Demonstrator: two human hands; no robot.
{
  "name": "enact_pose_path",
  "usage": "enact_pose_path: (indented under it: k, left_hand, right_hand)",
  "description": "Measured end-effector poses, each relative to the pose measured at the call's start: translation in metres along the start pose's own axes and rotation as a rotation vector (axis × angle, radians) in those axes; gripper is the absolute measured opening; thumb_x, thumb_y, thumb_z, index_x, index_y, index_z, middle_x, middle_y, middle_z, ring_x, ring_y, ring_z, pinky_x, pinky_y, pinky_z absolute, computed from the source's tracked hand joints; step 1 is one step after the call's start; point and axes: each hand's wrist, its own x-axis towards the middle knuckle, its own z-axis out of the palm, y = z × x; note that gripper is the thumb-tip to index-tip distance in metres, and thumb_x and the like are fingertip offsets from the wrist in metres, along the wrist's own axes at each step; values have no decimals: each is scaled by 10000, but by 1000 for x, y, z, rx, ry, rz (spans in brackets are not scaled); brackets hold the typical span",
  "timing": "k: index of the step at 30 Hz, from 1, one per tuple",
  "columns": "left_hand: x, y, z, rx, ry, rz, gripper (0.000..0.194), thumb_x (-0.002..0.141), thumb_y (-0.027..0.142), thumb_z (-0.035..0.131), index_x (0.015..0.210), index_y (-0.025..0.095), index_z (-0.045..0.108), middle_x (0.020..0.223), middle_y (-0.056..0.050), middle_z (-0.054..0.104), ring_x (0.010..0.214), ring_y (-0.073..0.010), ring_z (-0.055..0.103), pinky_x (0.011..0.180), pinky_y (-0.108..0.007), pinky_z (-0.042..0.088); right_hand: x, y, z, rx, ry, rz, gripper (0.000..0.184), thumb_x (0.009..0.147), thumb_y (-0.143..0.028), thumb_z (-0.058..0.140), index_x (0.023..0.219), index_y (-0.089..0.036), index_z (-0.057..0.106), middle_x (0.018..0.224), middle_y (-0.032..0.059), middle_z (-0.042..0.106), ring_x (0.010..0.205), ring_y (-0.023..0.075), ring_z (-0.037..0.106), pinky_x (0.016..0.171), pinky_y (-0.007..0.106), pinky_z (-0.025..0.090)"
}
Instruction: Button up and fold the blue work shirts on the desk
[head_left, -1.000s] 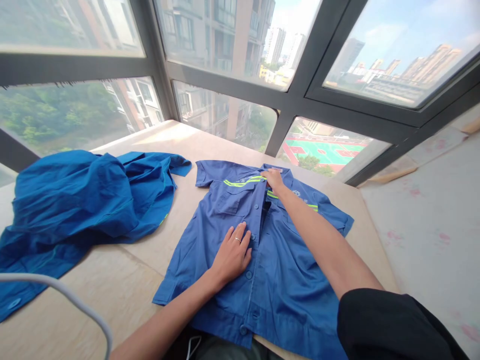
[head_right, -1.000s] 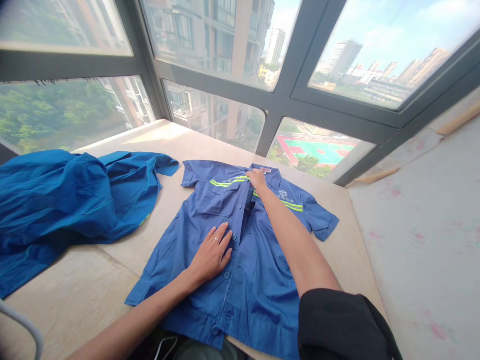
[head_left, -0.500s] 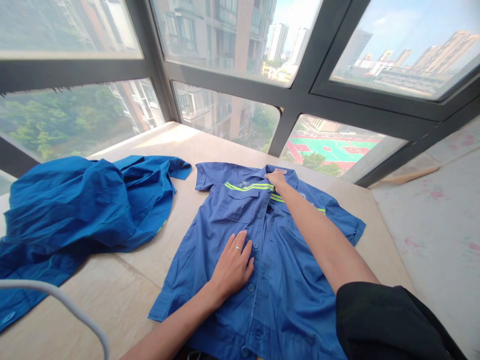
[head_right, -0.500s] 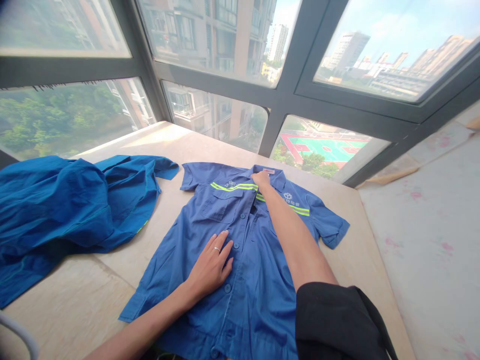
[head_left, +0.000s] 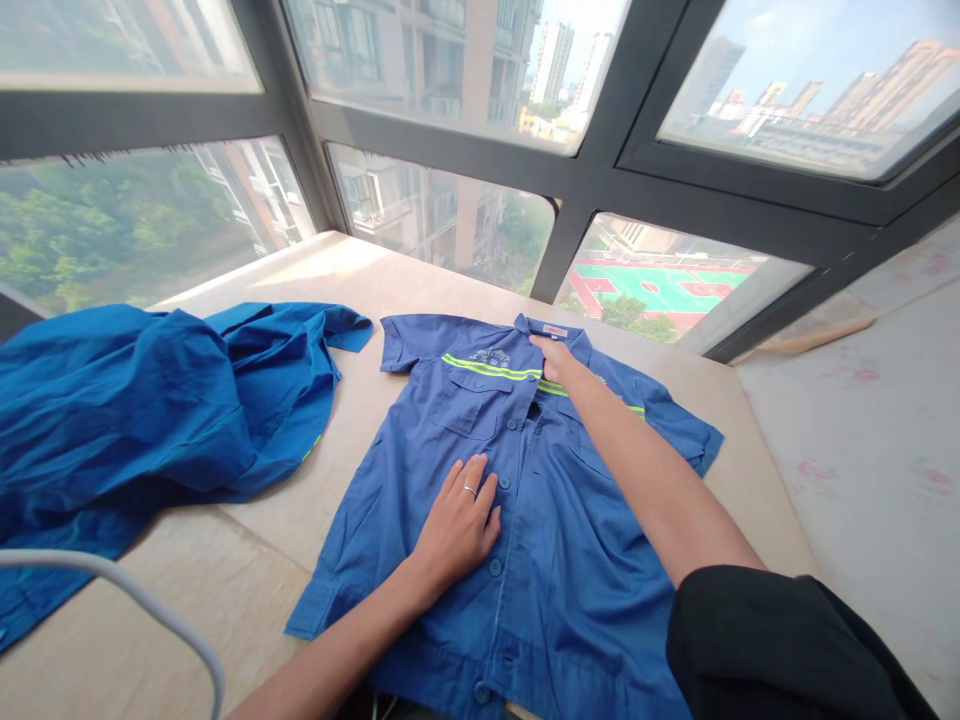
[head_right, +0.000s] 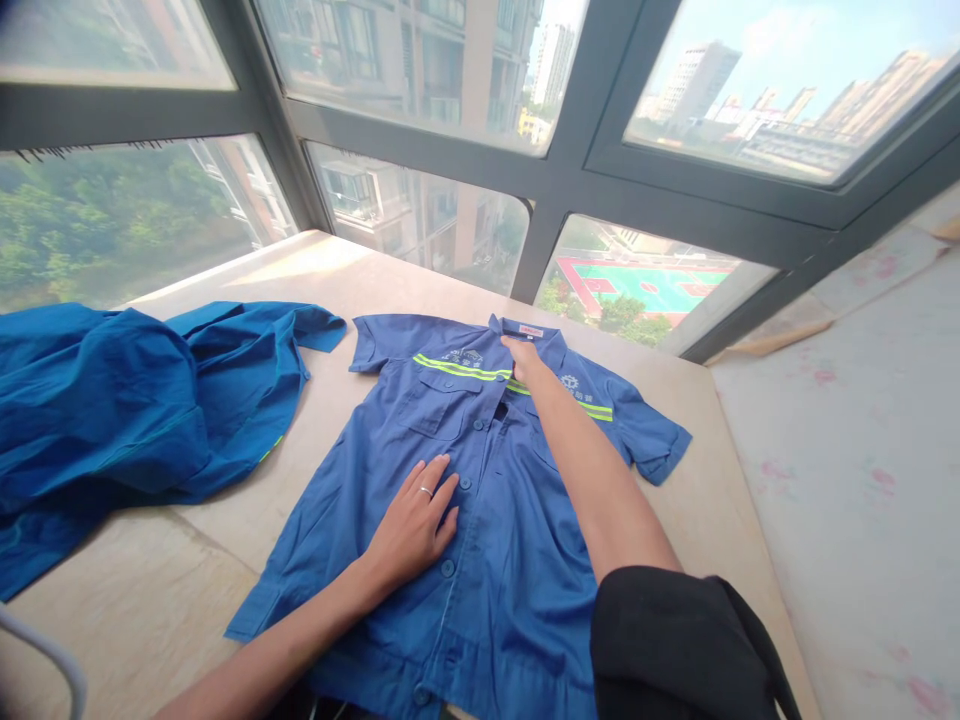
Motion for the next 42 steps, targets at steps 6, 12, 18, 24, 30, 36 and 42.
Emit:
enact_pose_path:
  k: [6, 12, 18, 24, 30, 36, 42]
  left_hand:
    - [0, -1, 3, -2, 5, 3, 398, 931, 247, 488, 1269, 70, 598, 1443, -238, 471, 1367, -321, 452, 1160, -510, 356]
    - [1, -1, 3, -15, 15, 6, 391, 932, 246, 495, 1256, 61, 610, 1425, -242, 480, 1349, -326, 466, 1158, -506, 353]
    - [1, -5, 6, -29, 58, 74, 313, 929, 215, 494, 1163, 76, 648, 1336, -215, 554, 1249, -311, 541, 1106, -514, 407]
    - [-3, -10, -2, -111, 55, 195, 231, 915, 156, 511, 1069, 113, 678, 1232, -158, 623, 1146, -272, 585, 983, -430, 492]
    - [-35, 2, -54, -235, -160, 326, 310, 939, 379, 566, 1158, 188, 673, 1196, -115, 622, 1066, -247, 602, 943, -410, 475]
    - [-71, 6, -80, -198, -415, 499, 626, 748, 519, 771, 1285, 230, 628, 1317, -136, 569, 1170, -309, 551, 975, -411, 443]
    - [-67, -3, -84, -244, -432, 386, 193, 949, 299, 574, 865, 216, 726, 835, -34, 634, 788, -155, 576, 755, -263, 424]
  right_hand:
    - [-59, 1, -19, -129, -182, 123, 225, 742, -166, 760, 794, -137, 543, 628, 26, 629, 590, 141, 621, 671, 320, 574]
    - [-127, 16, -18, -324, -223, -38, 120, 728, -113, 683, 795, -146, 589, 801, 49, 679, 776, 171, 670, 851, 379, 564]
    - [-211, 44, -16, -619, -202, -490, 361, 783, -112, 604, 1142, -131, 647, 1283, 137, 615, 1244, 239, 549, 1149, 441, 351]
    - [-306, 102, -31, -1081, -493, -805, 529, 829, -250, 672, 1321, -83, 575, 1478, 240, 433, 1401, 321, 401, 1151, 495, 359]
    - [-347, 145, -64, -1160, -440, -771, 756, 807, -395, 740, 1441, -82, 471, 1557, 254, 308, 1454, 364, 303, 1161, 545, 328]
    - [-348, 178, -85, -1116, -321, -914, 568, 955, -439, 544, 1414, -106, 510, 1518, 200, 410, 1444, 306, 349, 1156, 551, 346]
    - [-351, 179, -84, -1136, -295, -965, 539, 966, -437, 525, 1386, -99, 542, 1502, 194, 436, 1423, 312, 384, 1136, 551, 382]
